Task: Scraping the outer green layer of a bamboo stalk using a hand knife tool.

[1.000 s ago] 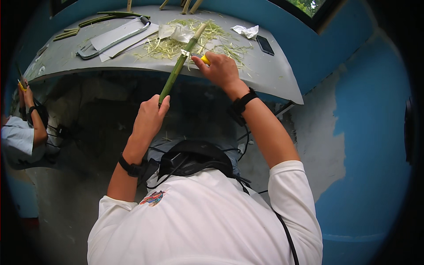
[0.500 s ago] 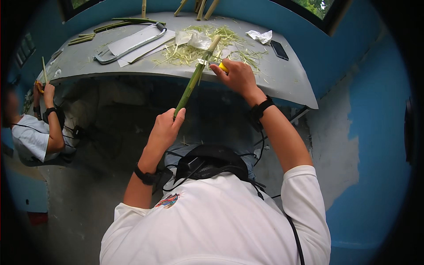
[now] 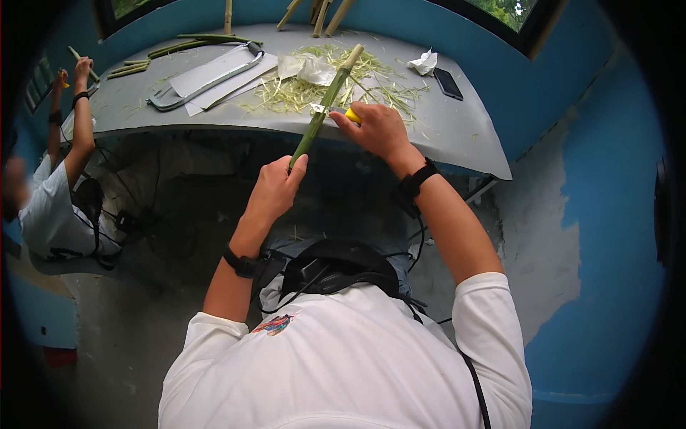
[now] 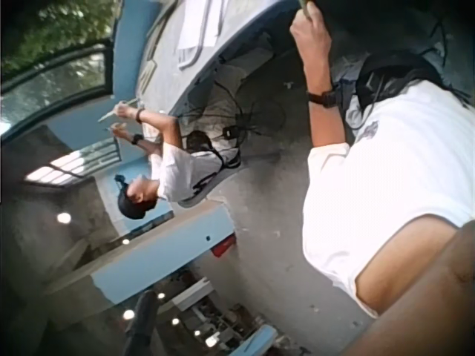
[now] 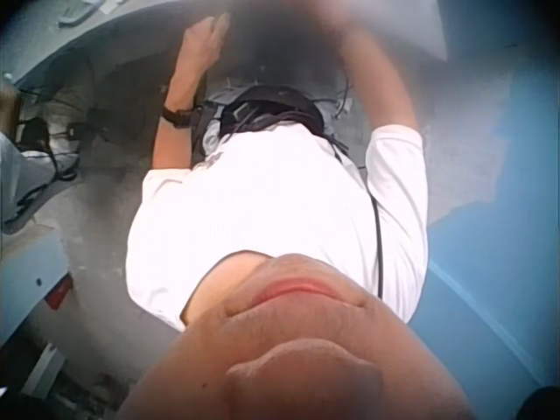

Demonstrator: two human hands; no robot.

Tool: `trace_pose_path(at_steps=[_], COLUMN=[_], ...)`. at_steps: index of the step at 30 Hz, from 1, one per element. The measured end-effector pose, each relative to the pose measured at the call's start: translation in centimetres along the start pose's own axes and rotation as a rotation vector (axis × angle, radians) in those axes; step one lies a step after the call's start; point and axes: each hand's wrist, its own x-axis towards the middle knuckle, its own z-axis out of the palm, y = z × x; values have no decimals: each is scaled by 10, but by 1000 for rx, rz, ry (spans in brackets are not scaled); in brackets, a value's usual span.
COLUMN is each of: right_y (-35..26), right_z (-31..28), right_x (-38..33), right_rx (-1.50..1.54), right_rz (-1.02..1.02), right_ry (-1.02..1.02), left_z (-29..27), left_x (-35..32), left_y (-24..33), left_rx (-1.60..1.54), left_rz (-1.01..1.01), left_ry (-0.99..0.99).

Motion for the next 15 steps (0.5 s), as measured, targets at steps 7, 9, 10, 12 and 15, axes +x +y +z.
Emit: trace_pose_path(at_steps=[7,9,10,12,15], right_y=[0,-1,-1,0,1], right_z=[1,2,3,3,4], right_x=[0,0,0,-1,-2], right_rx=[-17,-22,-26,-33,-35], right_rz=[-24,-24,-22,-6,25], right_ry=[-2,5,9,17,32], left_z=[-1,-1,-1,-1,-2], left_x=[-5,-6,-8,-16,-38], left_y=[2,1,0,4,12], left_rx=[17,20,24,14,-16], left_rz=[-8,7,10,-34,-138], left_ry=[-1,4,8,1,-22])
